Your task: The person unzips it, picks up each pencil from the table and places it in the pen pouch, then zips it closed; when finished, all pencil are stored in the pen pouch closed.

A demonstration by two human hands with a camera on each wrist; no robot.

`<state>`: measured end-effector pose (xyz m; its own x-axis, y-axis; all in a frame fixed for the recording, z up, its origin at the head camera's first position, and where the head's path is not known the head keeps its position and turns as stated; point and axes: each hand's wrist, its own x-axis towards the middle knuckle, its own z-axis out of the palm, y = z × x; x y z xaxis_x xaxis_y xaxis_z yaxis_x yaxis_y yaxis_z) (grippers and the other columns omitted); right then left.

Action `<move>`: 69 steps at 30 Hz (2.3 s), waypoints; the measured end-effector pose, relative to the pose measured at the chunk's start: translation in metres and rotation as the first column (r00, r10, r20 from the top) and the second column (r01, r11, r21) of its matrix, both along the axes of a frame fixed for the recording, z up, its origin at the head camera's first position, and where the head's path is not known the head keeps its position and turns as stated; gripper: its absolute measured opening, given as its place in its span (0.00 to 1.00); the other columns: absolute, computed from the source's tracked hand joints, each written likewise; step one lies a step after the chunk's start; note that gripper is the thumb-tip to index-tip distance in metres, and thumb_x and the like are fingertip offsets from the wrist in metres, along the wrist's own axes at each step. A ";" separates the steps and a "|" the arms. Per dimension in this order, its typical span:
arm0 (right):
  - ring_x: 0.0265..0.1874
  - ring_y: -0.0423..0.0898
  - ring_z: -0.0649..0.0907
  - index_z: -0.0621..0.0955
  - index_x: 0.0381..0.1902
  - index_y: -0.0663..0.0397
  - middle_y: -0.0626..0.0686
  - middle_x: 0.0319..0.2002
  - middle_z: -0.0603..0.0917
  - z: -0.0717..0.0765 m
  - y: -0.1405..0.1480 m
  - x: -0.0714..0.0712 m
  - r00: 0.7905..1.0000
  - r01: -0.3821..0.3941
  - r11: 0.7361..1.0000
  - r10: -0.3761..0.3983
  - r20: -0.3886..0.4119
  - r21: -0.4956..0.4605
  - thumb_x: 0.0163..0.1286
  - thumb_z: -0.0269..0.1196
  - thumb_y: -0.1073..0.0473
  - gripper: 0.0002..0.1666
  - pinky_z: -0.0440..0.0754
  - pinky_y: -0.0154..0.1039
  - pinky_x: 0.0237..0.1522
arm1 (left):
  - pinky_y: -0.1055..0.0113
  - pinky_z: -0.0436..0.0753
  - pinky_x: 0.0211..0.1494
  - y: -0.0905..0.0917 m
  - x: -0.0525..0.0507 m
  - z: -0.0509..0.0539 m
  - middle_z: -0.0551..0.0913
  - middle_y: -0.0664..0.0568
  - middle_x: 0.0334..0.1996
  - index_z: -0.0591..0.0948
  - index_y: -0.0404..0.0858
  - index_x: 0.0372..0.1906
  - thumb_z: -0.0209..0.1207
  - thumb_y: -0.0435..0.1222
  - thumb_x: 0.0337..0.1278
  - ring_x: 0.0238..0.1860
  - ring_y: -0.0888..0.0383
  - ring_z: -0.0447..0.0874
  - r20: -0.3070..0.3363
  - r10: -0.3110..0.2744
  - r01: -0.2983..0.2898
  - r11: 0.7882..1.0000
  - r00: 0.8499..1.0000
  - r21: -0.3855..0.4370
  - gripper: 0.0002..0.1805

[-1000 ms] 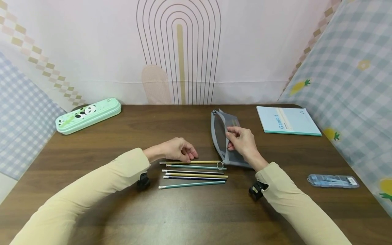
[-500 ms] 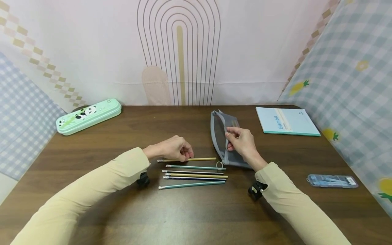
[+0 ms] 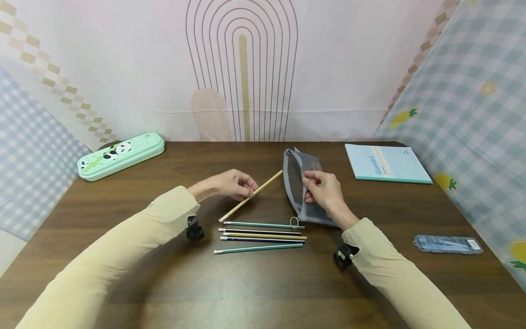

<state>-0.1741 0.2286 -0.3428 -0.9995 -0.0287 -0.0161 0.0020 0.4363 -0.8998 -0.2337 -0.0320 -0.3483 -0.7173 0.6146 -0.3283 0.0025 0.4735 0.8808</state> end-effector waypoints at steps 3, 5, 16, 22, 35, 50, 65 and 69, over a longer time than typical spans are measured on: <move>0.16 0.35 0.77 0.70 0.60 0.73 0.48 0.24 0.77 0.000 -0.002 0.000 1.000 -0.004 1.000 0.004 -0.001 -0.006 0.70 0.55 0.65 0.23 0.83 0.30 0.23 | 0.76 0.82 0.31 0.017 -0.002 -0.003 0.82 0.47 0.32 0.75 0.25 0.50 0.54 0.25 0.58 0.29 0.63 0.79 0.174 0.096 -0.116 0.987 0.980 0.110 0.14; 0.16 0.35 0.77 0.70 0.60 0.73 0.48 0.24 0.77 0.000 -0.003 0.000 1.000 -0.007 1.000 0.007 0.000 -0.008 0.70 0.55 0.65 0.23 0.83 0.30 0.23 | 0.76 0.81 0.30 0.030 -0.003 -0.004 0.83 0.40 0.39 0.74 0.26 0.52 0.54 0.25 0.60 0.30 0.61 0.81 0.274 0.140 -0.188 0.969 0.952 0.159 0.15; 0.17 0.35 0.77 0.71 0.60 0.71 0.58 0.31 0.79 0.002 -0.006 0.000 1.000 -0.013 1.000 0.013 0.010 0.015 0.71 0.54 0.63 0.23 0.83 0.30 0.23 | 0.78 0.81 0.26 0.086 -0.004 -0.003 0.80 0.34 0.49 0.70 0.27 0.61 0.54 0.26 0.63 0.25 0.61 0.80 0.470 0.273 -0.428 0.865 0.840 0.262 0.21; 0.17 0.35 0.78 0.70 0.61 0.70 0.65 0.37 0.79 0.002 -0.006 0.000 1.000 -0.013 1.000 0.013 0.028 0.008 0.71 0.54 0.63 0.23 0.83 0.30 0.24 | 0.72 0.85 0.38 0.099 -0.004 -0.006 0.79 0.46 0.32 0.72 0.27 0.59 0.56 0.26 0.61 0.26 0.60 0.79 0.412 0.352 -0.471 0.850 0.841 0.236 0.20; 0.17 0.35 0.78 0.71 0.61 0.71 0.66 0.38 0.79 0.000 -0.005 0.000 0.999 -0.007 1.000 0.007 0.032 -0.002 0.71 0.54 0.64 0.23 0.83 0.31 0.24 | 0.67 0.84 0.45 0.116 0.001 -0.007 0.82 0.37 0.44 0.74 0.27 0.56 0.58 0.24 0.57 0.46 0.47 0.84 0.347 0.436 -0.531 0.807 0.831 0.258 0.20; 0.17 0.35 0.78 0.70 0.61 0.72 0.53 0.27 0.78 0.002 0.003 0.000 1.000 -0.002 1.000 0.002 -0.013 0.004 0.71 0.55 0.64 0.23 0.83 0.31 0.23 | 0.60 0.81 0.54 0.036 0.016 0.001 0.78 0.33 0.52 0.74 0.26 0.57 0.57 0.26 0.59 0.39 0.57 0.84 0.222 0.066 -0.115 0.970 0.973 0.215 0.20; 0.16 0.34 0.77 0.70 0.60 0.73 0.48 0.26 0.77 0.000 0.004 0.002 1.000 -0.004 1.000 0.004 -0.009 -0.010 0.71 0.55 0.65 0.23 0.83 0.31 0.23 | 0.73 0.83 0.42 -0.003 0.037 -0.015 0.85 0.47 0.33 0.81 0.29 0.43 0.65 0.24 0.49 0.32 0.64 0.82 -0.056 -0.274 0.272 0.961 0.960 -0.045 0.14; 0.16 0.34 0.77 0.70 0.60 0.74 0.46 0.24 0.77 -0.001 0.004 0.001 1.000 -0.010 1.000 0.010 -0.022 -0.002 0.70 0.54 0.66 0.22 0.83 0.30 0.23 | 0.75 0.82 0.40 -0.003 0.038 -0.014 0.85 0.51 0.31 0.83 0.34 0.41 0.66 0.26 0.48 0.31 0.65 0.82 -0.155 -0.302 0.285 0.950 0.941 -0.125 0.12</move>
<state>-0.1729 0.2327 -0.3439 -0.9992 -0.0390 0.0055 -0.0220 0.4342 -0.9005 -0.1952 -0.0350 -0.3621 -0.5602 0.7769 -0.2874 0.3000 0.5137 0.8038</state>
